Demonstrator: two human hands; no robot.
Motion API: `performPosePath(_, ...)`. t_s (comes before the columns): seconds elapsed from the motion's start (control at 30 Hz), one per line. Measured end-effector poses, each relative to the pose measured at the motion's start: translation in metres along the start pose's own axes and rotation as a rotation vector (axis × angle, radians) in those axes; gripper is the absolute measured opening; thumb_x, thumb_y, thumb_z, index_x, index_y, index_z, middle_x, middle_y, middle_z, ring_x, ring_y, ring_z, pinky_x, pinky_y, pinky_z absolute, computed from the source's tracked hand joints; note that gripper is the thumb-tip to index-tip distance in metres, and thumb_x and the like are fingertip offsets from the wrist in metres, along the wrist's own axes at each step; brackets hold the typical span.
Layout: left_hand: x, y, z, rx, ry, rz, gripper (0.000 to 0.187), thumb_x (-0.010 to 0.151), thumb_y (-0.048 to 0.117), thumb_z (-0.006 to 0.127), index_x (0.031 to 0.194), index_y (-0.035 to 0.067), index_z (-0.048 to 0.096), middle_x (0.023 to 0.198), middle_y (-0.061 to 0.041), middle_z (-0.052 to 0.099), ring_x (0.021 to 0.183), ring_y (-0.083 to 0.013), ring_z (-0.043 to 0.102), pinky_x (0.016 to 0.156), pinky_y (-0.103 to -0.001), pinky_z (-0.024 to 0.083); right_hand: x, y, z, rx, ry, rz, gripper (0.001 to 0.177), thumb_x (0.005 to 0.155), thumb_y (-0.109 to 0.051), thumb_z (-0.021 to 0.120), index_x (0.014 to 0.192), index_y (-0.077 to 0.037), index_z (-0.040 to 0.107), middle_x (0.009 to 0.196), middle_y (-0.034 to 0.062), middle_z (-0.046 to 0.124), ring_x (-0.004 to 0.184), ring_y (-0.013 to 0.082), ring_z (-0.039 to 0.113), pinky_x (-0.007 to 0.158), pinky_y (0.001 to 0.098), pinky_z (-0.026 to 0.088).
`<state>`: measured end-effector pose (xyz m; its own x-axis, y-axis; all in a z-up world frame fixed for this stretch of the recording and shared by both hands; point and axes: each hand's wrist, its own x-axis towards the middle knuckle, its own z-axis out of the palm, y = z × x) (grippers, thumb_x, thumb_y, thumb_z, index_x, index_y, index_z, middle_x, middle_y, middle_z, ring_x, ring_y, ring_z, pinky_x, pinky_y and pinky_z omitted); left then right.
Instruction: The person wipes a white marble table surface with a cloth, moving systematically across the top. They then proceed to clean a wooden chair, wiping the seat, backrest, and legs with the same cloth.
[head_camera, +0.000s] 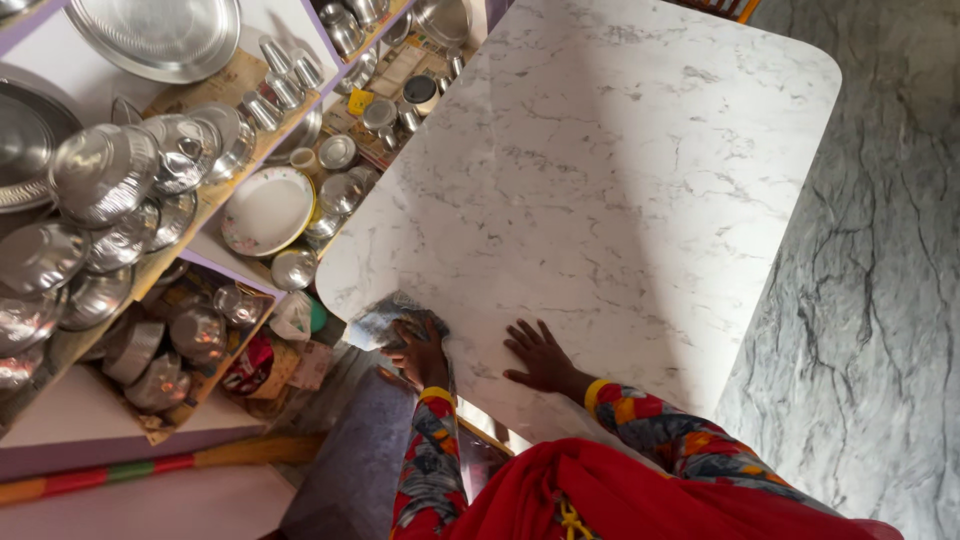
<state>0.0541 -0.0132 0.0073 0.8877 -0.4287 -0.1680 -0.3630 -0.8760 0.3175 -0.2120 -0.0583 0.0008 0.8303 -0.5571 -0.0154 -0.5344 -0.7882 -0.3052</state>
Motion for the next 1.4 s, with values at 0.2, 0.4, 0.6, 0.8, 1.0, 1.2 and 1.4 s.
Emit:
performPosePath(0.2,0.038,0.000,-0.015,-0.067,0.046,0.025,0.092,0.093,0.077,0.042,0.167,0.027,0.018,0.158,-0.046,0.012,0.127,-0.0570,0.050,0.082,-0.056,0.059,0.003,-0.018,-0.015,-0.053,-0.021,0.073,0.075,0.097,-0.066,0.044,0.147,-0.010,0.047,0.163,0.0138,0.030,0.154,0.0322,0.016,0.124,0.0568,0.004)
performPosePath(0.4,0.055,0.000,-0.025,-0.076,-0.004,0.040,0.090,0.094,0.073,0.044,0.164,0.021,0.021,0.157,-0.046,0.011,0.134,-0.0580,0.042,0.085,-0.057,0.053,0.004,-0.017,-0.018,-0.058,-0.063,0.109,0.076,0.096,-0.066,0.045,0.148,-0.011,0.047,0.163,0.0117,0.031,0.155,0.0300,0.016,0.125,0.0546,0.004)
performPosePath(0.6,-0.019,-0.003,-0.004,0.020,0.165,0.225,0.087,0.098,0.065,0.045,0.159,0.007,0.024,0.155,-0.047,0.016,0.140,-0.0597,0.031,0.103,-0.061,0.035,0.004,-0.015,-0.005,-0.073,-0.004,0.090,0.075,0.095,-0.066,0.047,0.145,-0.010,0.049,0.161,0.0132,0.033,0.153,0.0313,0.018,0.122,0.0560,0.007)
performPosePath(0.8,-0.102,-0.027,0.025,0.158,0.309,0.512,0.085,0.102,0.056,0.045,0.155,-0.008,0.027,0.154,-0.047,0.021,0.146,-0.0614,0.021,0.120,-0.064,0.017,0.004,-0.012,-0.005,-0.106,0.195,0.027,0.068,0.091,-0.061,0.056,0.135,-0.009,0.059,0.155,0.0124,0.044,0.149,0.0307,0.030,0.121,0.0567,0.015)
performPosePath(1.0,-0.111,-0.030,0.024,-0.113,0.234,0.520,0.087,0.101,0.054,0.050,0.151,-0.016,0.032,0.152,-0.052,0.020,0.146,-0.0637,0.016,0.125,-0.061,0.014,0.057,-0.032,0.002,0.110,0.253,0.082,0.052,0.094,-0.044,0.064,0.132,-0.008,0.061,0.146,0.0158,0.054,0.139,0.0349,0.045,0.120,0.0502,0.031)
performPosePath(1.2,-0.062,-0.028,0.020,-0.267,0.201,0.443,0.090,0.099,0.056,0.055,0.154,-0.011,0.031,0.157,-0.046,0.017,0.146,-0.0655,0.014,0.121,-0.061,0.019,0.122,-0.042,0.007,0.022,0.271,-0.085,0.062,0.099,-0.051,0.057,0.142,-0.005,0.055,0.153,0.0202,0.048,0.143,0.0373,0.041,0.119,0.0550,0.027)
performPosePath(1.4,0.014,-0.031,0.012,-0.207,0.300,0.455,0.090,0.099,0.056,0.053,0.155,-0.011,0.031,0.158,-0.046,0.016,0.145,-0.0661,0.017,0.121,-0.061,0.021,0.180,-0.042,0.009,-0.028,0.201,-0.072,0.075,0.099,-0.062,0.049,0.151,-0.007,0.045,0.160,0.0192,0.037,0.148,0.0369,0.033,0.121,0.0543,0.022)
